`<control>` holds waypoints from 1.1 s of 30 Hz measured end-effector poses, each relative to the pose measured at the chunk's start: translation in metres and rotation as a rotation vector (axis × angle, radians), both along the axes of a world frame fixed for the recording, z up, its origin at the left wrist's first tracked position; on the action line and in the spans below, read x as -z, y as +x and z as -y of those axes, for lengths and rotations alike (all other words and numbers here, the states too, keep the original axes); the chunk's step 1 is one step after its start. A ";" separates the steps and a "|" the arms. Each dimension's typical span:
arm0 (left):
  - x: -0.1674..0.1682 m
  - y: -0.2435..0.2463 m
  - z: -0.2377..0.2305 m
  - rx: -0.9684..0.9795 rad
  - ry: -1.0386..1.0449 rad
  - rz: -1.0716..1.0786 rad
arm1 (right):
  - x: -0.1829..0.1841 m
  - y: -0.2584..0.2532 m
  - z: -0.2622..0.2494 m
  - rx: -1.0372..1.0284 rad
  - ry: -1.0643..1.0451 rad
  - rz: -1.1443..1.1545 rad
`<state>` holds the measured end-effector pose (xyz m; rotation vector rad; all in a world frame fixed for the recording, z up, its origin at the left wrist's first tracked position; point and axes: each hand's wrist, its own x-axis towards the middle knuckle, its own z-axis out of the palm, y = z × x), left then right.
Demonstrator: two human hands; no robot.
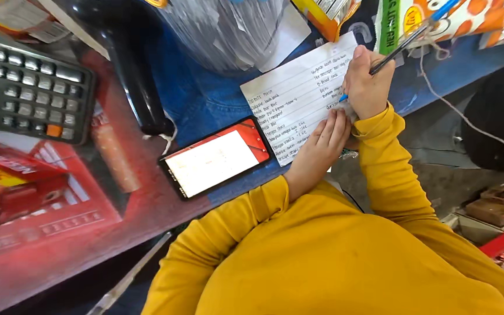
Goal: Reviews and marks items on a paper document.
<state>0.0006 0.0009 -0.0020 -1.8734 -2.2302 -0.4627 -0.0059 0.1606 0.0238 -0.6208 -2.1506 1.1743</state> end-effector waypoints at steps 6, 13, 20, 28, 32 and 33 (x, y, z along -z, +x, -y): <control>0.000 0.000 0.000 0.000 -0.015 0.002 | 0.001 0.000 -0.003 -0.031 0.021 0.030; 0.000 0.000 0.000 0.005 -0.010 0.012 | -0.003 0.001 -0.010 -0.090 -0.328 -0.169; -0.002 -0.001 -0.001 0.008 -0.028 -0.002 | -0.006 0.024 -0.039 -0.104 -0.413 -0.137; -0.004 -0.002 -0.001 0.027 -0.087 -0.014 | -0.004 0.026 -0.041 -0.081 -0.466 -0.222; -0.006 -0.001 -0.002 -0.001 -0.082 -0.010 | -0.003 0.028 -0.042 -0.112 -0.453 -0.206; -0.006 0.000 -0.002 -0.013 -0.108 -0.032 | -0.003 0.029 -0.043 -0.126 -0.444 -0.202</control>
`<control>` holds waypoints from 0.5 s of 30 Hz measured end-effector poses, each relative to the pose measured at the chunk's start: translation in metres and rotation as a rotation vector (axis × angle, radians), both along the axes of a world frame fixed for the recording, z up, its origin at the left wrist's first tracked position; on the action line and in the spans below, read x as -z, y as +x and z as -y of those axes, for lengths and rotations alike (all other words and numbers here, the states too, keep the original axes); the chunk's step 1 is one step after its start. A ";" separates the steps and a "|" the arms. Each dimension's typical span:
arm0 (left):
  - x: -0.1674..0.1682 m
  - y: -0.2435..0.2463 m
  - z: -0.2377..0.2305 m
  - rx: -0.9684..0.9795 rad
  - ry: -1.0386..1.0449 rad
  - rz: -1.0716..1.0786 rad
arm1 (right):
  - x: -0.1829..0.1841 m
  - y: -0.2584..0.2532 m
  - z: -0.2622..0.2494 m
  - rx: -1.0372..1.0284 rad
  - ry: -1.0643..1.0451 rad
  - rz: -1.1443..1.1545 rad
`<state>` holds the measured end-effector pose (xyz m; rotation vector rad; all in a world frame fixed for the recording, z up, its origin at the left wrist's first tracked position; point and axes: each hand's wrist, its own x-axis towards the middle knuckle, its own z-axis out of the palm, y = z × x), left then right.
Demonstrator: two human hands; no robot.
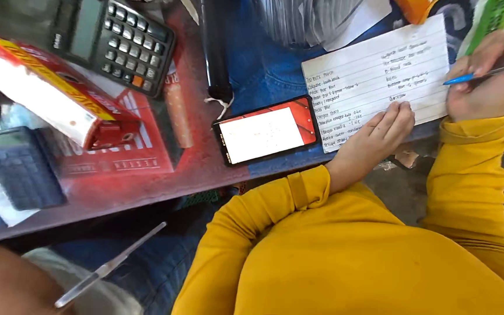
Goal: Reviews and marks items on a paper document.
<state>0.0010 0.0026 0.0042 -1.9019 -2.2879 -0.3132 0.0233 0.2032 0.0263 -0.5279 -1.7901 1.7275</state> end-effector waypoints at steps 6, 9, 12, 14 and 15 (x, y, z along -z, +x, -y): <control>0.035 0.014 -0.010 -0.021 -0.153 0.084 | 0.004 0.003 -0.007 -0.066 0.013 -0.014; 0.045 0.014 -0.009 -0.060 0.129 0.070 | 0.007 0.004 -0.009 -0.087 0.002 -0.018; -0.005 0.003 0.001 -0.042 -0.033 0.000 | 0.007 0.005 -0.008 -0.100 0.003 -0.036; -0.008 0.002 0.001 -0.041 -0.035 0.018 | 0.007 0.005 -0.009 -0.112 0.010 -0.034; -0.008 0.002 0.001 -0.044 -0.026 0.025 | 0.007 0.005 -0.009 -0.114 0.011 -0.030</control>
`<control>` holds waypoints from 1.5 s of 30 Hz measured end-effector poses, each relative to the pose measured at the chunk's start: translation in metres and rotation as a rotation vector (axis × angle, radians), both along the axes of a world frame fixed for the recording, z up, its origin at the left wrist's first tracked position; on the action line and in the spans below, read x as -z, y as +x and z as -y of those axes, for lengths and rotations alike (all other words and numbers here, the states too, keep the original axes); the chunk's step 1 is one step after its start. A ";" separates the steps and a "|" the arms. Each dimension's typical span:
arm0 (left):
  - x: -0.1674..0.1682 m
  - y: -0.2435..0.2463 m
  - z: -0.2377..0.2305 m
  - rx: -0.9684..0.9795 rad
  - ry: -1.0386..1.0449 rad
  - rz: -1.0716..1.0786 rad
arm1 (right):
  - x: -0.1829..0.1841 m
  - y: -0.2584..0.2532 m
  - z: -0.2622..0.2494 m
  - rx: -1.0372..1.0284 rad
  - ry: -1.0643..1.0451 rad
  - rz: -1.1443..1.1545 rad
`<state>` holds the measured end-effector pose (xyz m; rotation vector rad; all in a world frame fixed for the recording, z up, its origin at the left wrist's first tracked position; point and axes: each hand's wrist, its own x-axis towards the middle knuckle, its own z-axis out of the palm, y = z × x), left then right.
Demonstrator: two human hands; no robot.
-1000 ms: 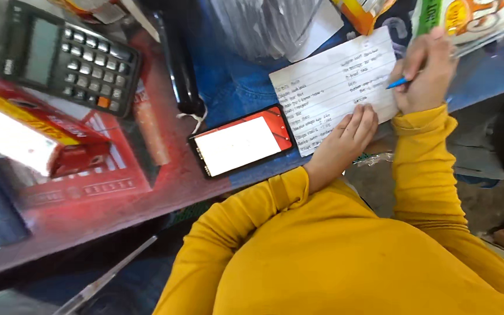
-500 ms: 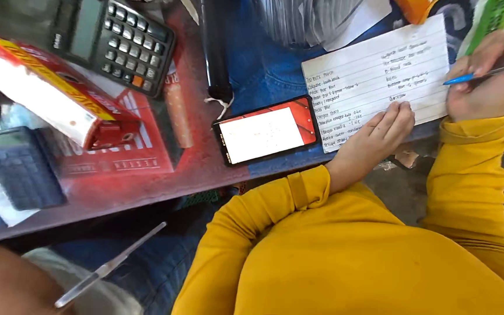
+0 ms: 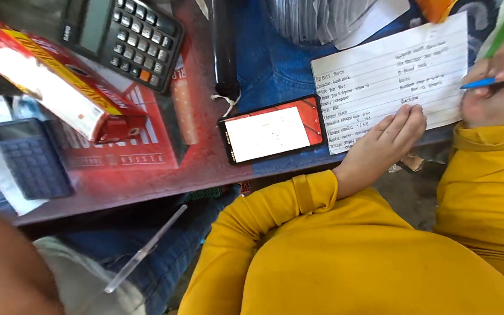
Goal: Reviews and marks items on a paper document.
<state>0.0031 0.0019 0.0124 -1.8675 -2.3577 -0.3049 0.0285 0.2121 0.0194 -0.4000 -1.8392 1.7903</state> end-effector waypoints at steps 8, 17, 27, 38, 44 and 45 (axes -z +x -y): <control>-0.003 0.005 -0.002 -0.054 0.006 -0.060 | -0.001 -0.001 0.004 -0.022 -0.007 0.000; 0.002 0.003 -0.014 -0.007 0.045 -0.080 | -0.007 -0.007 0.016 0.155 0.096 0.153; 0.013 -0.002 -0.011 0.086 0.232 0.181 | -0.020 -0.025 0.036 -0.082 0.249 0.069; 0.016 0.000 -0.010 0.050 0.269 0.094 | -0.004 -0.035 0.048 0.234 0.517 0.144; 0.016 0.000 -0.010 0.045 0.270 0.092 | -0.004 -0.035 0.047 0.243 0.537 0.168; 0.015 0.000 -0.010 0.045 0.263 0.087 | -0.003 -0.035 0.047 0.244 0.542 0.175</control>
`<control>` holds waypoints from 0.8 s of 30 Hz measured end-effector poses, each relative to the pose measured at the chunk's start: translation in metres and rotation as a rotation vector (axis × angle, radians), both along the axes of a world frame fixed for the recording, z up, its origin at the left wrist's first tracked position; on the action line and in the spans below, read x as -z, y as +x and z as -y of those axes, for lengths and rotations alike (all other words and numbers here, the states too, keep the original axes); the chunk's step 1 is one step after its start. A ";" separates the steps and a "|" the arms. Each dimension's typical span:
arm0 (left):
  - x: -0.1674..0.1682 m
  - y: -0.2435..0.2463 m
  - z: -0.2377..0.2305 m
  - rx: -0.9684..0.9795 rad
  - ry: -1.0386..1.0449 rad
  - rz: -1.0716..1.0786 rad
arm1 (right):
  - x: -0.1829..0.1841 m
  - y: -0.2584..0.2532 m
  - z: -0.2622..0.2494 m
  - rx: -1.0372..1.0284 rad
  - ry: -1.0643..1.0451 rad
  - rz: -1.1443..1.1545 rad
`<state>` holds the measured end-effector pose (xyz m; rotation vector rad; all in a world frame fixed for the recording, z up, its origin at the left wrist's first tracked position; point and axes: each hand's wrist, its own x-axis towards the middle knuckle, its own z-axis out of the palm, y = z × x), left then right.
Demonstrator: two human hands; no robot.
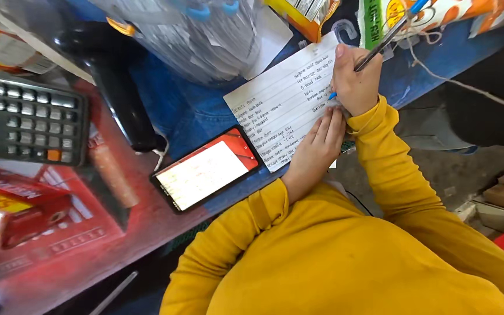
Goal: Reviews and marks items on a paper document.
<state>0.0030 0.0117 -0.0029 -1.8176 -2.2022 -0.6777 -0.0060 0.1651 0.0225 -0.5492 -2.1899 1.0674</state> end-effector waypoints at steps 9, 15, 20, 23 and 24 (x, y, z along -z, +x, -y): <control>0.000 -0.001 0.000 0.002 -0.005 -0.010 | 0.000 0.001 -0.001 0.001 -0.024 -0.017; 0.002 -0.001 0.000 -0.004 -0.008 -0.022 | 0.001 0.001 -0.001 0.012 0.022 -0.015; 0.002 -0.002 0.000 0.007 -0.012 0.005 | -0.002 0.000 -0.001 0.031 -0.017 -0.001; 0.000 -0.001 0.001 0.021 -0.027 0.034 | -0.001 0.001 -0.001 0.035 0.030 0.011; 0.000 -0.001 0.000 0.017 -0.027 0.025 | -0.001 0.001 -0.002 0.029 0.027 0.003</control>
